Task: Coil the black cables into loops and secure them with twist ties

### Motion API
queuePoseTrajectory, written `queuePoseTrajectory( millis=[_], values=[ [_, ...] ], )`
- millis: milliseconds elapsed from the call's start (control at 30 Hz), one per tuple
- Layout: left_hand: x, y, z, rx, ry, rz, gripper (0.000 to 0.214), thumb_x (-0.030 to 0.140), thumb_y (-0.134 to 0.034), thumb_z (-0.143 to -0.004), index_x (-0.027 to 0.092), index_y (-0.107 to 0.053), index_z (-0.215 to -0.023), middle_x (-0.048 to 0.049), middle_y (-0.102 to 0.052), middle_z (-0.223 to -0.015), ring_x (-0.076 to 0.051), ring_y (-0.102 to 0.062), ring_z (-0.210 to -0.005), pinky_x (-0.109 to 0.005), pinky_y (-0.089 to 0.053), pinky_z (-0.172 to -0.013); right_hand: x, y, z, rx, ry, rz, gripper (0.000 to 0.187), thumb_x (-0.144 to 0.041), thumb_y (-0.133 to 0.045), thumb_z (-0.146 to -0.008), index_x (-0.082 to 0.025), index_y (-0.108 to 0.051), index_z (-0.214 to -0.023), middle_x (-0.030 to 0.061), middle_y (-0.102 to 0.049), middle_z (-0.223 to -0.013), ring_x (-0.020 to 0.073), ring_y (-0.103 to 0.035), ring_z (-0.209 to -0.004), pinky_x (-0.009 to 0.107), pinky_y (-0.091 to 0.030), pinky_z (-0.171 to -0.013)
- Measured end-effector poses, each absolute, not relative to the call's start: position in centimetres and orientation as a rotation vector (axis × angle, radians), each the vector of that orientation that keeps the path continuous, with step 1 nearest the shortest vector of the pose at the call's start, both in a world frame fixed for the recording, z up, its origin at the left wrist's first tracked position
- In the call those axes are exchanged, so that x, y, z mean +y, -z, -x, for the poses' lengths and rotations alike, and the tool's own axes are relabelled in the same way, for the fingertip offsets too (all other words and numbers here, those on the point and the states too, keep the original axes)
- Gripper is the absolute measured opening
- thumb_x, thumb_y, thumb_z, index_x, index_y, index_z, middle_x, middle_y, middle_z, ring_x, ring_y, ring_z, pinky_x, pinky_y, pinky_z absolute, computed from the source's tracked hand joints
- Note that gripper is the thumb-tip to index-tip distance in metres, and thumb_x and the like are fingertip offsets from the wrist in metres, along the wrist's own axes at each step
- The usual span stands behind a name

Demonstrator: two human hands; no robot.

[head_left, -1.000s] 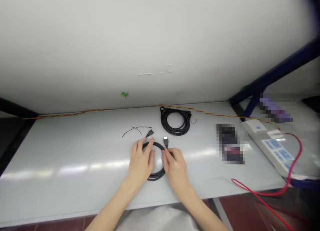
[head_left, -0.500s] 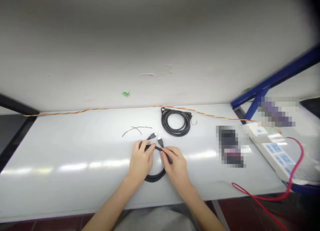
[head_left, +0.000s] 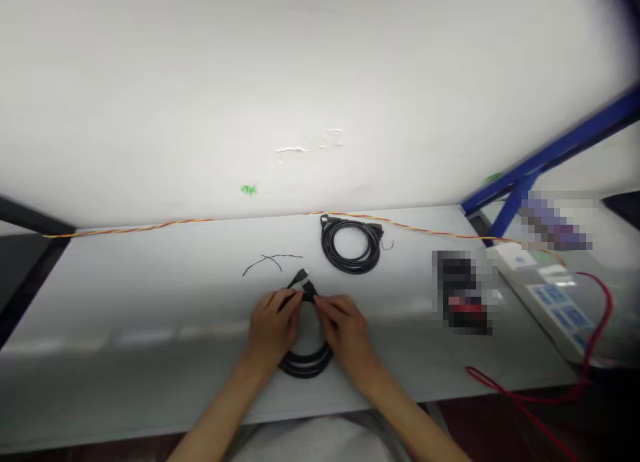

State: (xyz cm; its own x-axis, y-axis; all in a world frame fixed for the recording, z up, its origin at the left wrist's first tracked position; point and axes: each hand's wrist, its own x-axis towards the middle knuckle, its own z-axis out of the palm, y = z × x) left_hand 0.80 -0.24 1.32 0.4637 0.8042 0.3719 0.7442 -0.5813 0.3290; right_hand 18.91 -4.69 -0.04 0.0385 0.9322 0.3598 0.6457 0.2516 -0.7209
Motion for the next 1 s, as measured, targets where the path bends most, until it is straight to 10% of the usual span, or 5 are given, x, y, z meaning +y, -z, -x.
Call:
queuePoseTrajectory(
  millis=[267,433,1000],
  values=[
    [2.2,-2.2,0.3,1.095,-0.603,-2.753,0.044,0.003,-0.054,-0.092,0.022,-0.066,-0.131,-0.0120,-0.065,-0.136,-0.031,-0.057,-0.128,-0.057,-0.047,-0.111,-1.4,0.3,-18.8,-1.836,-0.683,1.337,0.023,-0.018,-0.049,-0.104,-0.019,-0.059,-0.125,0.0100,-0.071,-0.105,0.0242,-0.069,-0.099,0.042,-0.061,-0.088],
    [2.8,-2.3,1.5,1.122,-0.595,-2.625,0.024,0.012,-0.054,-0.100,0.019,-0.069,-0.118,-0.0093,-0.070,-0.105,-0.024,-0.062,-0.100,-0.043,-0.055,-0.090,0.4,0.8,-18.5,-1.878,-0.763,1.296,0.009,-0.020,-0.056,-0.101,-0.021,-0.059,-0.109,0.0072,-0.070,-0.099,0.0215,-0.070,-0.092,0.036,-0.060,-0.083],
    [2.8,-1.8,1.6,1.057,-0.417,-2.911,0.019,0.013,-0.050,-0.102,0.017,-0.066,-0.093,-0.0091,-0.065,-0.090,-0.025,-0.060,-0.085,-0.041,-0.053,-0.077,9.1,-2.2,-16.4,-2.028,-0.529,1.573,0.014,-0.023,-0.063,-0.098,-0.021,-0.076,-0.095,0.0076,-0.071,-0.101,0.0226,-0.063,-0.101,0.034,-0.049,-0.092]
  ],
)
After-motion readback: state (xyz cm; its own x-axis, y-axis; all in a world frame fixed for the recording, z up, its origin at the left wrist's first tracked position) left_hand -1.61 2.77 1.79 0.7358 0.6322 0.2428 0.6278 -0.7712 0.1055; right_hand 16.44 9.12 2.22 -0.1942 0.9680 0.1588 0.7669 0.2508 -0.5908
